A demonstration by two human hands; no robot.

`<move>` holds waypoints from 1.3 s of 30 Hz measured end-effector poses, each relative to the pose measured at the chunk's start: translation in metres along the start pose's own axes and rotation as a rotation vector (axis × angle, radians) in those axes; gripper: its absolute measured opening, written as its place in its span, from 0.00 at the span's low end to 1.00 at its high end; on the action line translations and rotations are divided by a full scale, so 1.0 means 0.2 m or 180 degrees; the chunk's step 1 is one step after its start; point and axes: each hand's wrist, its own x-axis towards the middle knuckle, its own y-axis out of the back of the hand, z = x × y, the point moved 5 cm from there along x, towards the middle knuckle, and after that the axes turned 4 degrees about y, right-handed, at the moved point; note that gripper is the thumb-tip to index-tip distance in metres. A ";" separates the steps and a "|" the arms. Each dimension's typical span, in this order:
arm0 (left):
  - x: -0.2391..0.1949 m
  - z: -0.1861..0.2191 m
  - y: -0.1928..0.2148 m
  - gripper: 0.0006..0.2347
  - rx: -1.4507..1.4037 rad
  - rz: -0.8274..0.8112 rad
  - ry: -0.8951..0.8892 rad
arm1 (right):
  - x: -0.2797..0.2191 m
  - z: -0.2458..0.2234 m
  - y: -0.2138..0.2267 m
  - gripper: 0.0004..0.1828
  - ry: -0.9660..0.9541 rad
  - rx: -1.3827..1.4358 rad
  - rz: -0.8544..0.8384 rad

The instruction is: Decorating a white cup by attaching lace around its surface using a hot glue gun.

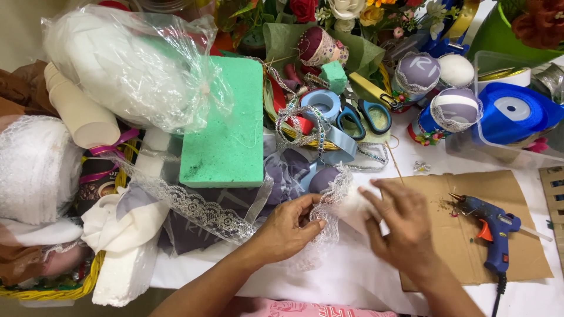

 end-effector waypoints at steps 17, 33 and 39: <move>-0.03 0.05 -0.02 0.17 -0.0480 0.0167 -0.0322 | 0.82 0.49 -0.43 0.32 -0.1036 -0.1702 -0.3109; -0.04 0.01 -0.10 0.26 0.0241 0.0119 0.0001 | 0.83 0.17 0.37 0.22 -0.2342 -0.1436 -0.3025; 0.00 0.00 -0.15 0.15 -0.0183 -0.0061 0.0037 | 0.07 0.51 0.57 0.34 -0.2150 0.0601 -0.1158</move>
